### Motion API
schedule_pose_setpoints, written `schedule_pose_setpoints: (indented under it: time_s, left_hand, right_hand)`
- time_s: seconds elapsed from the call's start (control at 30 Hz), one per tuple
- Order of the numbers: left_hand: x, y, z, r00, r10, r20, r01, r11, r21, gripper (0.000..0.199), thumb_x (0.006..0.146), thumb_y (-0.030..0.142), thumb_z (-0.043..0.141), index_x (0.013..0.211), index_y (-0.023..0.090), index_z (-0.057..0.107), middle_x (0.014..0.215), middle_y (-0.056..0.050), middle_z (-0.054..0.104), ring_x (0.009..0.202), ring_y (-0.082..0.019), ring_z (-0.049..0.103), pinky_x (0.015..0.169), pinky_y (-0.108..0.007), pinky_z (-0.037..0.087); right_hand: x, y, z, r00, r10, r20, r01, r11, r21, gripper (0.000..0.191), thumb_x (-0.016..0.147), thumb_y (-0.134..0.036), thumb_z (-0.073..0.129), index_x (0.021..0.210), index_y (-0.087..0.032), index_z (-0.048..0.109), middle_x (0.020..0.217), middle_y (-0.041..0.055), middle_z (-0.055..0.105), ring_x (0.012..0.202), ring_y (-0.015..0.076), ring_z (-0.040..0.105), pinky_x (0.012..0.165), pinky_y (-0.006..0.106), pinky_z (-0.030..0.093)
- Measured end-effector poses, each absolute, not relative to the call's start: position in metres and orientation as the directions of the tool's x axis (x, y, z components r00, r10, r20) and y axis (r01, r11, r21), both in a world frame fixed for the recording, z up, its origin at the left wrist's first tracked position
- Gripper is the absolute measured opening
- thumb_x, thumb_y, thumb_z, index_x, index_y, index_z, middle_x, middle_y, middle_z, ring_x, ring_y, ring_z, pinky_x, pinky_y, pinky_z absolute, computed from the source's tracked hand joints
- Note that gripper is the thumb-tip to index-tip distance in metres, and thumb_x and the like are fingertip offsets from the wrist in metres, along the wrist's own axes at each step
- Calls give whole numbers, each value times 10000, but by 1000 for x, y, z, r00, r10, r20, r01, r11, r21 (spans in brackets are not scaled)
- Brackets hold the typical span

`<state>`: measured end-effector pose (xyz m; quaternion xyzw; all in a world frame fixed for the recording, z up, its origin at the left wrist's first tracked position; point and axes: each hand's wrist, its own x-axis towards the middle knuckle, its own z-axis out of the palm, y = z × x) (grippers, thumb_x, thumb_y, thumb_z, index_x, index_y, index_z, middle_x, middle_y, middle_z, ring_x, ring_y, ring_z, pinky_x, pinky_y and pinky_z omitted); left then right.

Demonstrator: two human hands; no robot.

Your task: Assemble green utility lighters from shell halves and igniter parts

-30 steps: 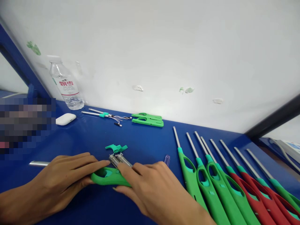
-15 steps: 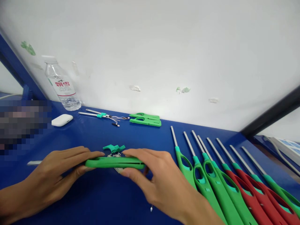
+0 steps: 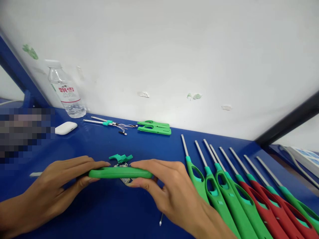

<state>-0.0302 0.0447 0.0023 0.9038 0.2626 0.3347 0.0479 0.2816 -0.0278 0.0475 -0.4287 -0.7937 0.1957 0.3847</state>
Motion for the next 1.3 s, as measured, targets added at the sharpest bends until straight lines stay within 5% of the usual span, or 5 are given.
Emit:
schedule_pose_setpoints:
  time_s: [0.27,0.43,0.57,1.0,1.3]
  left_hand:
    - [-29,44,2,681,469,563,436,-877,203,286,1170,270,518,1423,289,651,1017,12,793,808,-139,768,690,-227,556]
    - [-23,36,4,730,393,559,412,-906,99,313,1223,316,391,1408,248,634,940,13,779,760,-132,762,631,-239,544]
    - [-19,30,5,745,356,564,409,-912,36,328,1238,308,348,1384,228,631,955,16,800,796,-124,783,628,-247,545]
    - [-20,50,8,684,431,588,546,-837,-22,568,1173,596,472,1557,190,576,1180,-92,842,983,-256,842,849,-354,663]
    - [-23,63,4,700,333,632,418,-908,15,270,1194,291,513,1332,179,716,1053,-51,822,878,-163,792,813,-255,635]
  right_hand:
    - [278,-25,45,-422,787,451,624,613,-486,178,1105,-321,743,1264,-244,766,1178,-31,863,1020,151,823,914,230,612]
    - [263,-30,33,-571,684,453,731,675,-98,330,1194,-414,553,1401,-200,694,1157,21,862,933,232,831,761,365,613]
    - [255,-37,29,-615,639,462,733,679,38,399,1235,-366,419,1461,-136,655,1091,20,851,831,213,808,667,395,560]
    - [270,-28,35,-546,661,515,775,632,11,357,1226,-300,415,1255,-168,746,978,34,853,697,208,767,580,387,469]
    - [275,-25,33,-503,689,522,783,618,-62,339,1220,-328,440,1291,-181,737,1063,56,866,818,234,822,642,361,554]
